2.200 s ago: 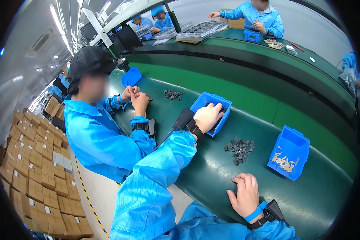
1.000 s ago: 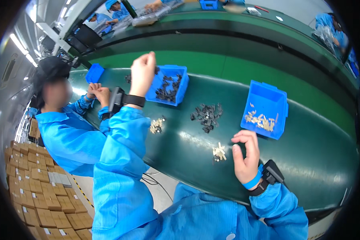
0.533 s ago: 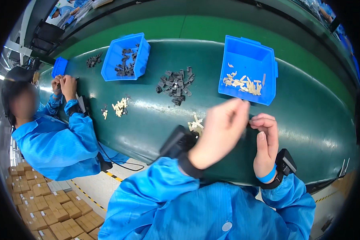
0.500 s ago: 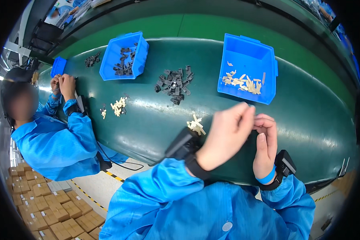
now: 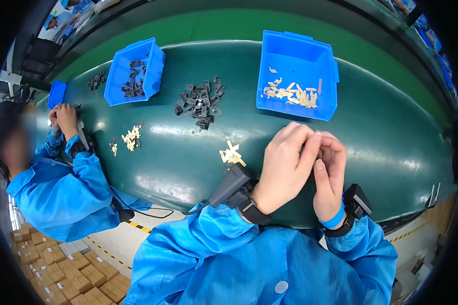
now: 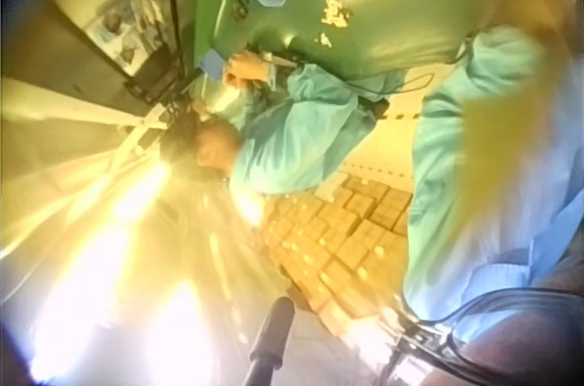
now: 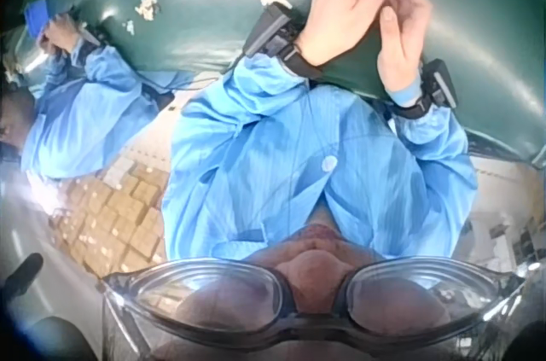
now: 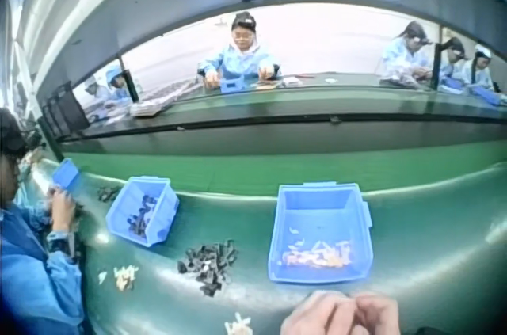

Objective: Manually assembling small plastic and metal components at a factory production line workstation.

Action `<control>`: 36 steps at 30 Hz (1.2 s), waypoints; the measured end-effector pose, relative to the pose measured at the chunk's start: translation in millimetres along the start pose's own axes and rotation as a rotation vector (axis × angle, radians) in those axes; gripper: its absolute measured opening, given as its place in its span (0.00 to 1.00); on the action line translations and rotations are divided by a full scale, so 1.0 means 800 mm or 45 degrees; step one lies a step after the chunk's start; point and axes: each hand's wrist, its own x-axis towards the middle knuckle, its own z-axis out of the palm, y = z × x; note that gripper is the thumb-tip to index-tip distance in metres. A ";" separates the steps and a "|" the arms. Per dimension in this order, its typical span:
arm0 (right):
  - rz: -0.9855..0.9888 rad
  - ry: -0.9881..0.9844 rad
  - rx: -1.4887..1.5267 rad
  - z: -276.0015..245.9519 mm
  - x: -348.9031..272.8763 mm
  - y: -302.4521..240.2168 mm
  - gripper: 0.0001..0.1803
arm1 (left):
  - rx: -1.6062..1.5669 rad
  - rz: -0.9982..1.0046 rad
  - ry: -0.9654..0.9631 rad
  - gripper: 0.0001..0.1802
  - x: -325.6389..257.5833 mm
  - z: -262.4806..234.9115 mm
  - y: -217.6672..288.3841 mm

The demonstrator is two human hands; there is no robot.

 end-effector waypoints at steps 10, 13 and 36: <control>-0.176 -0.220 -0.839 -0.003 -0.008 -0.019 0.44 | -1.229 -0.277 0.192 0.27 0.018 -0.038 0.016; -0.209 -0.345 -1.175 0.017 -0.001 -0.032 0.49 | -1.512 -0.236 0.239 0.29 0.024 -0.062 0.027; -0.467 -0.420 -1.103 0.008 0.064 -0.033 0.16 | 0.203 -0.382 -0.019 0.03 -0.039 -0.160 0.013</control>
